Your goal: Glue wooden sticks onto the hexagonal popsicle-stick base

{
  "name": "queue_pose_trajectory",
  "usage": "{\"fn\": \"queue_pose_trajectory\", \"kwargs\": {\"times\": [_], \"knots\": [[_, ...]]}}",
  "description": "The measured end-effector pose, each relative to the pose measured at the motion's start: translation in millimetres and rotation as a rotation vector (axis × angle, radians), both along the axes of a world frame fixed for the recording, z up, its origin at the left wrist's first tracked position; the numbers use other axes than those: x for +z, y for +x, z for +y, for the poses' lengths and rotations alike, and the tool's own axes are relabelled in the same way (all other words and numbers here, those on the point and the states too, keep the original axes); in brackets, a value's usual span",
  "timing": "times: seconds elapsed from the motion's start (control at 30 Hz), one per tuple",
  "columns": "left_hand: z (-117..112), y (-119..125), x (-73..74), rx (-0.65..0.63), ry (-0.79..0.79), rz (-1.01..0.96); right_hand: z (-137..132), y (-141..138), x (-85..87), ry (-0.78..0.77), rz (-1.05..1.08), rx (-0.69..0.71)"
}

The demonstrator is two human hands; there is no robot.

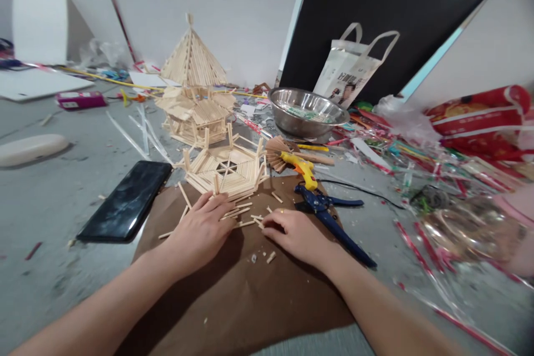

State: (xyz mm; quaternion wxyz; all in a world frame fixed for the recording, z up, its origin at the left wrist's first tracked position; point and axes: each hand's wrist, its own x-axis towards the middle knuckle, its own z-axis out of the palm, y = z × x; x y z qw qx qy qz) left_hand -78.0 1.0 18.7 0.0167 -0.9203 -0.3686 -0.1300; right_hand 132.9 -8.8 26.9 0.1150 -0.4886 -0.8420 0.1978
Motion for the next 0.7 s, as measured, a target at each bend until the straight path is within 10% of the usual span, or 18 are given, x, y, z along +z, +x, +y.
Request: {"fn": "queue_pose_trajectory", "kwargs": {"times": [0.7], "knots": [[-5,5,1.0,0.059,0.008,-0.079,1,6,12.5,-0.069,0.03,0.182]]}}
